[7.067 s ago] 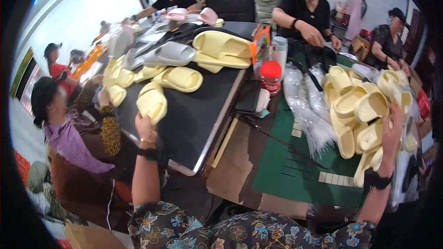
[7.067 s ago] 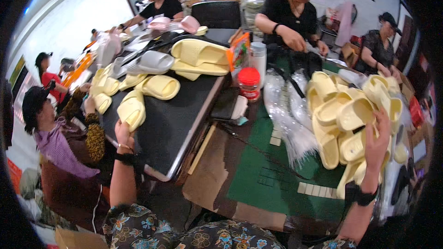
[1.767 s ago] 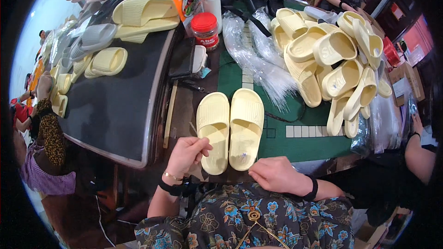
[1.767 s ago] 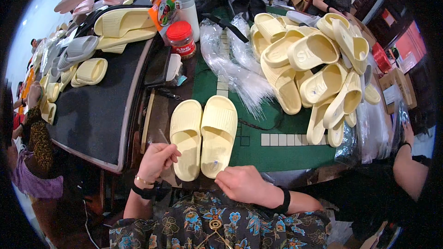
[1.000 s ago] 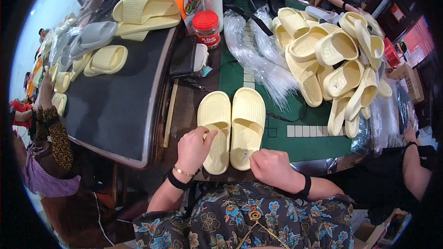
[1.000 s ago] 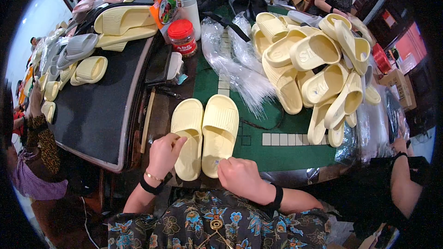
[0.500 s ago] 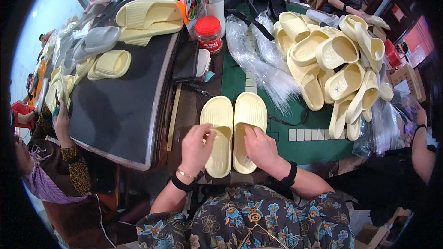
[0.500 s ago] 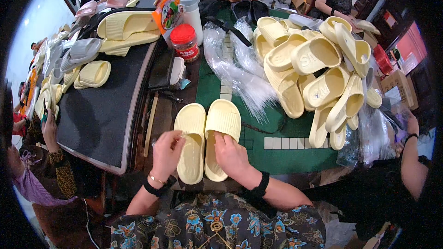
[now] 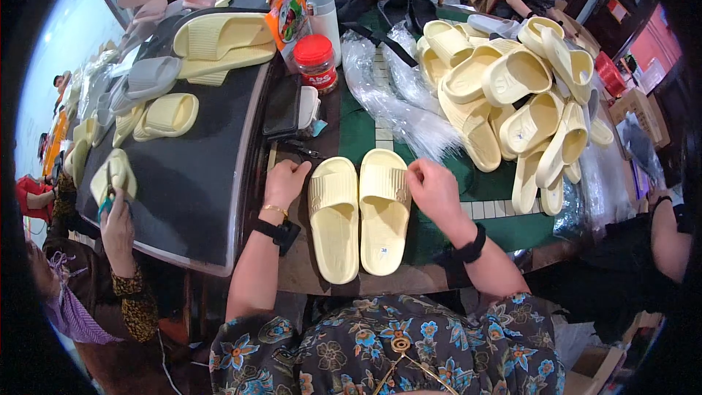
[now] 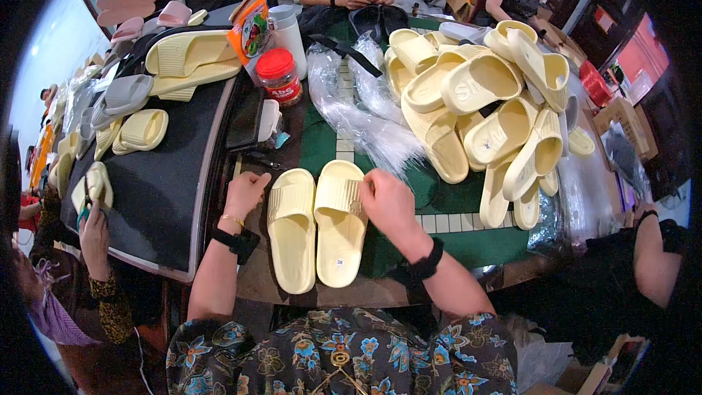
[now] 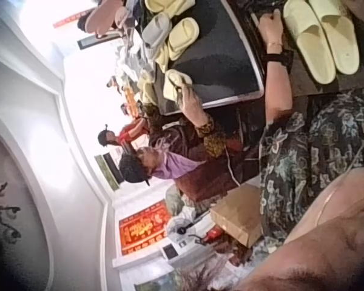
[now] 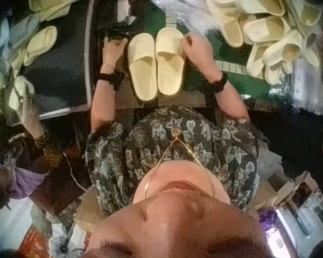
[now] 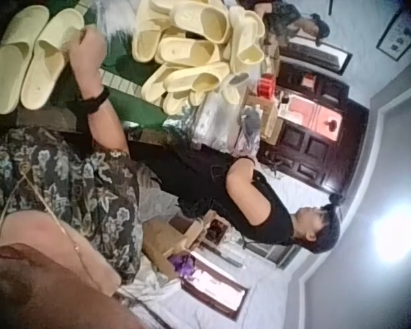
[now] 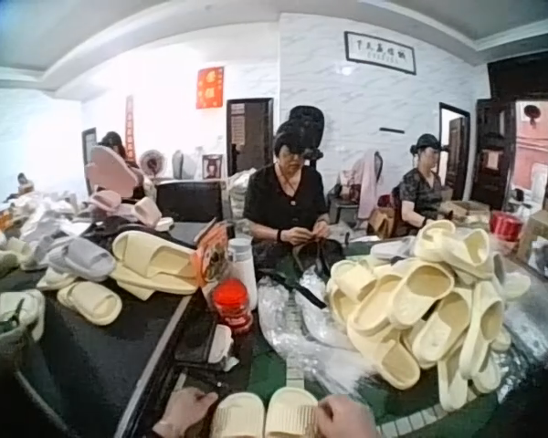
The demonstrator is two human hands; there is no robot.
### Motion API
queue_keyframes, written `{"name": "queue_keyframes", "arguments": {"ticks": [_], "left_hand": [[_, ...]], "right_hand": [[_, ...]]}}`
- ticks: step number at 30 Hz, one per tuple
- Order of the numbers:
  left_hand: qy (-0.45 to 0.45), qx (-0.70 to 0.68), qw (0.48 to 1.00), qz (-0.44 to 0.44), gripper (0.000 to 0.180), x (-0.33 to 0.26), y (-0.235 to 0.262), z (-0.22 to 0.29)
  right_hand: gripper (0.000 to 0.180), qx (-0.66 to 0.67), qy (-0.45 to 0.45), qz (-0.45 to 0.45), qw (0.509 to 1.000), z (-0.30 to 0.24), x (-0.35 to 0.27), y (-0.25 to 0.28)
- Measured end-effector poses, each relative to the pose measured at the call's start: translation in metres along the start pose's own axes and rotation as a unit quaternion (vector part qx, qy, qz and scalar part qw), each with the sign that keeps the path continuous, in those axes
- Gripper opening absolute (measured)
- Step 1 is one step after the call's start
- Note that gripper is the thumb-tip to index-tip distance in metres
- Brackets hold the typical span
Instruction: Assembling and inspecting yellow and black foam sandals at a factory workbench.
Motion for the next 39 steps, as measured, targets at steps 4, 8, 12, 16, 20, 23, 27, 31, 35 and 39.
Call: {"name": "queue_keyframes", "arguments": {"ticks": [4, 8, 12, 16, 20, 23, 27, 31, 35, 39], "left_hand": [[-0.013, -0.003, 1.0, -0.004, 0.041, 0.013, -0.01, -0.011], [-0.048, -0.051, 0.998, -0.009, 0.035, 0.011, -0.018, -0.012], [-0.06, -0.057, 0.997, 0.005, 0.028, 0.002, -0.016, 0.001], [-0.07, -0.014, 0.997, 0.029, 0.019, -0.019, -0.005, 0.028], [-0.127, 0.036, 0.991, 0.031, 0.015, -0.037, -0.002, 0.064], [-0.187, -0.036, 0.982, -0.013, 0.011, -0.037, -0.008, 0.088], [-0.249, -0.044, 0.965, -0.064, 0.008, -0.024, -0.025, 0.106], [-0.279, 0.028, 0.952, -0.124, 0.005, -0.003, -0.047, 0.109], [-0.243, 0.014, 0.949, -0.203, 0.007, 0.004, -0.066, 0.099], [-0.26, -0.003, 0.954, -0.147, 0.007, -0.002, -0.062, 0.098]], "right_hand": [[0.022, -0.051, -0.075, -0.082, 0.992, 0.008, 0.018, -0.005], [0.024, 0.052, 0.035, -0.111, 0.992, -0.022, -0.006, 0.002], [0.022, -0.031, 0.084, -0.237, 0.967, -0.046, -0.057, -0.02], [0.028, -0.05, 0.135, -0.17, 0.975, -0.053, -0.07, -0.031], [0.044, -0.039, 0.152, -0.14, 0.978, -0.052, -0.069, -0.043], [0.049, -0.075, 0.163, -0.09, 0.98, -0.057, -0.066, -0.048], [0.039, -0.131, 0.148, -0.117, 0.973, -0.058, -0.063, -0.058], [0.036, -0.132, 0.134, -0.115, 0.975, -0.057, -0.062, -0.058], [0.036, -0.139, 0.135, -0.116, 0.974, -0.056, -0.063, -0.059], [0.051, -0.105, 0.121, -0.146, 0.976, -0.052, -0.063, -0.059]]}}
Point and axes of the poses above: each hand's wrist, its own x-axis towards the middle knuckle, its own y-axis out of the back of the hand, z = x × y, the point moved 6 cm from there along x, towards the middle knuckle, and after that the axes turned 10 degrees about -x, right-handed, at the moved point
